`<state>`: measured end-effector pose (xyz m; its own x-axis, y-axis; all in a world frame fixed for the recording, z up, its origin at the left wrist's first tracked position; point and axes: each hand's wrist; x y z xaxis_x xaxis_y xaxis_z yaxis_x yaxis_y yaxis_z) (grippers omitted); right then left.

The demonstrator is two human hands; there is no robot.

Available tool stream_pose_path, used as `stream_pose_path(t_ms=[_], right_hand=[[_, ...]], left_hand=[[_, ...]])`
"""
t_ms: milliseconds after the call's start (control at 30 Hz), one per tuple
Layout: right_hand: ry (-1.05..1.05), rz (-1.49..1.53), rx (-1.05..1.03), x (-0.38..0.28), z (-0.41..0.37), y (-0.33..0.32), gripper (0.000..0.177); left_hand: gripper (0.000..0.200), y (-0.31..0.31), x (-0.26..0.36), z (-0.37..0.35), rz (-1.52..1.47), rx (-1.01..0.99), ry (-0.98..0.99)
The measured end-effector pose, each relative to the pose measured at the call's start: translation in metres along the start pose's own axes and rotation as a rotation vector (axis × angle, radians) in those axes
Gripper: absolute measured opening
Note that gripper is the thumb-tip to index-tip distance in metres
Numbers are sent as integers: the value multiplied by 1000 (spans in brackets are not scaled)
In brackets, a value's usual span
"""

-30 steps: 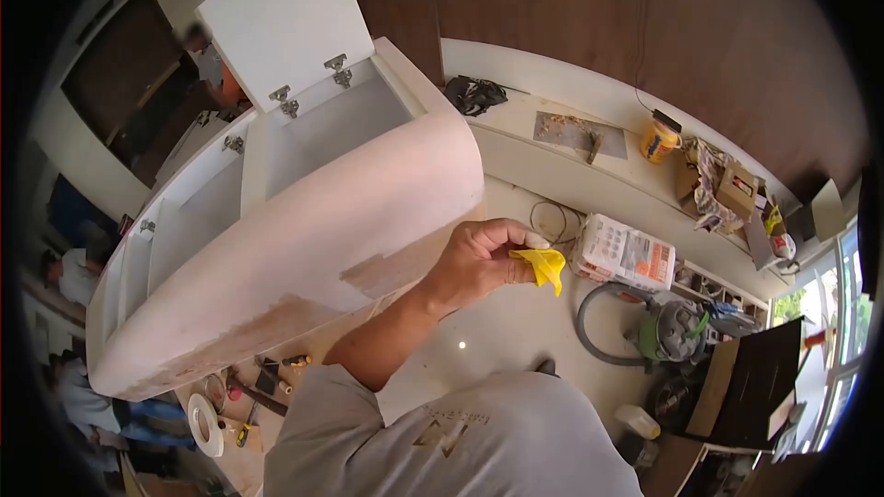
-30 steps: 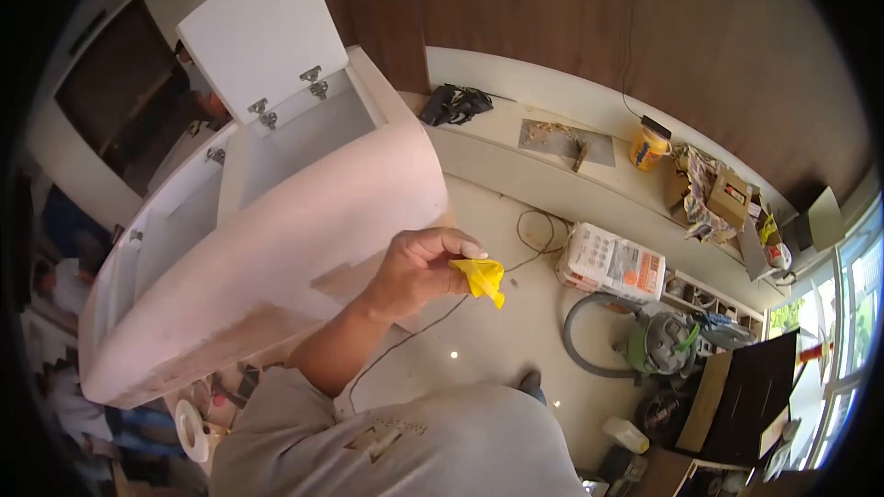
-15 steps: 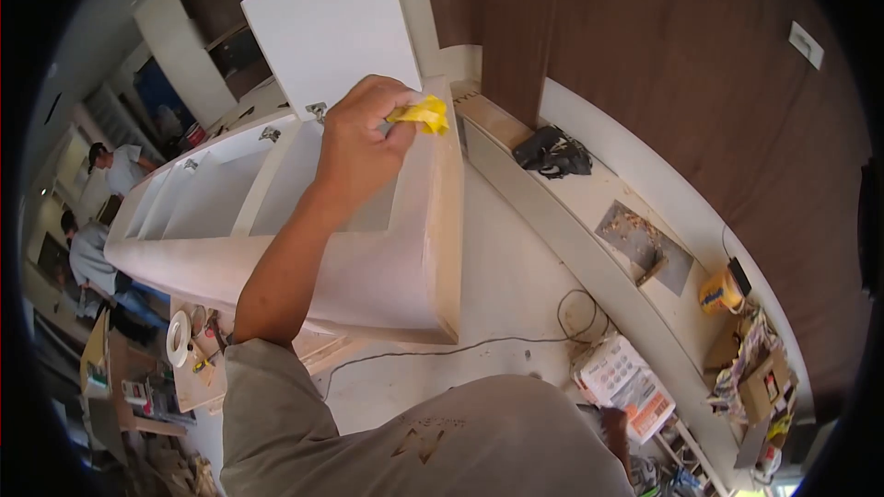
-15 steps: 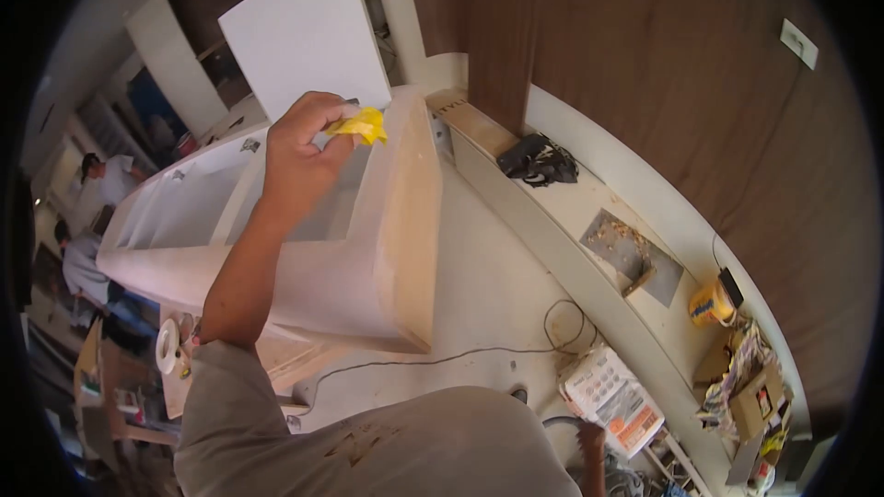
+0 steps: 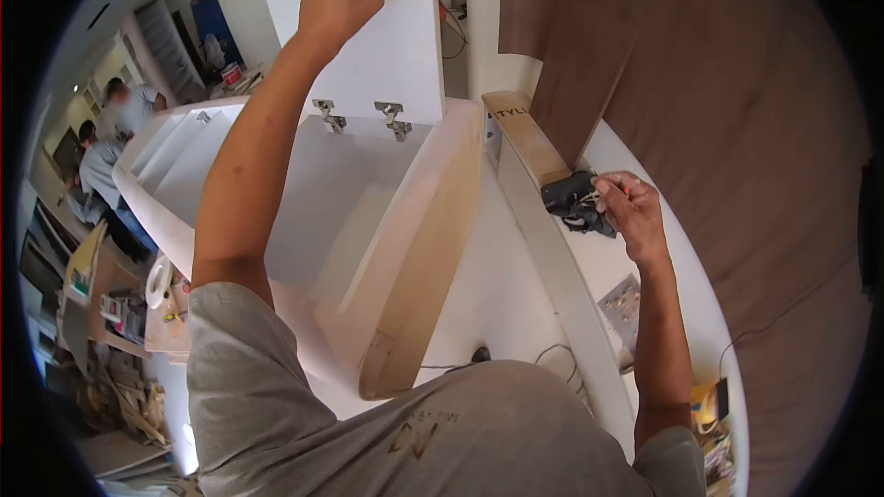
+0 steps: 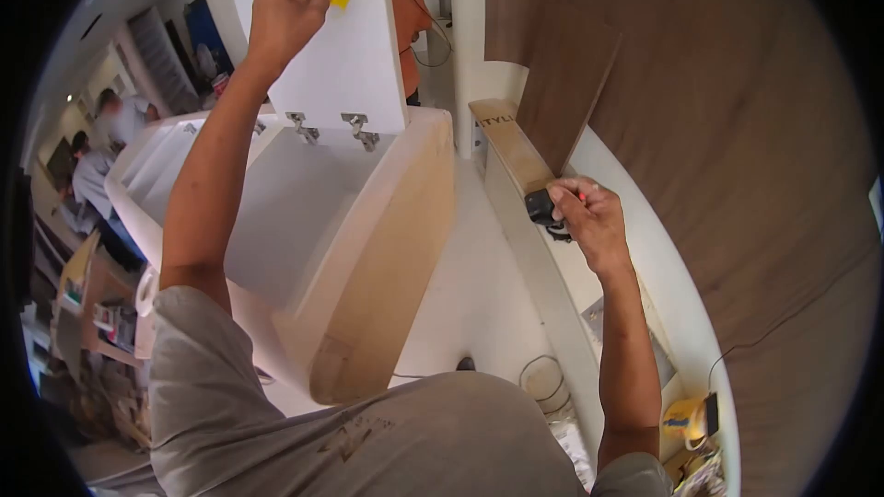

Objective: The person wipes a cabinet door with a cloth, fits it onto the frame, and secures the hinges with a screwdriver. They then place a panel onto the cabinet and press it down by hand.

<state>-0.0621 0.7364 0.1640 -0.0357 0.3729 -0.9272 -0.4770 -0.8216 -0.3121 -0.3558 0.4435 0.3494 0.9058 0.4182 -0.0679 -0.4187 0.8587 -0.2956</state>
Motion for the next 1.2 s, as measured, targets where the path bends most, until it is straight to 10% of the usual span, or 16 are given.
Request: stream_pose_path(t_ms=[267,667,1200], right_hand=[[-304,-111,-39,-47,112,14,20],[-729,-88,-157,-228,309,101,73],[-962,254,-166,-257,339,170,30]], left_hand=[[26,66,-14,-37,-5,15,51],[35,95,8,-133,66,-117,109],[28,84,-8,-130,33,-378,375]])
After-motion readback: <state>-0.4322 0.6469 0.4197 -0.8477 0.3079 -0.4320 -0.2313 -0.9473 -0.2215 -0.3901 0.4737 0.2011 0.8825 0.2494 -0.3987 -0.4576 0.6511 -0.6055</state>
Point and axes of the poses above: each hand's wrist, its own z-axis towards the middle knuckle, its own y-axis out of the palm, x = y × z, and after that the axes turned 10 degrees about -z, right-handed
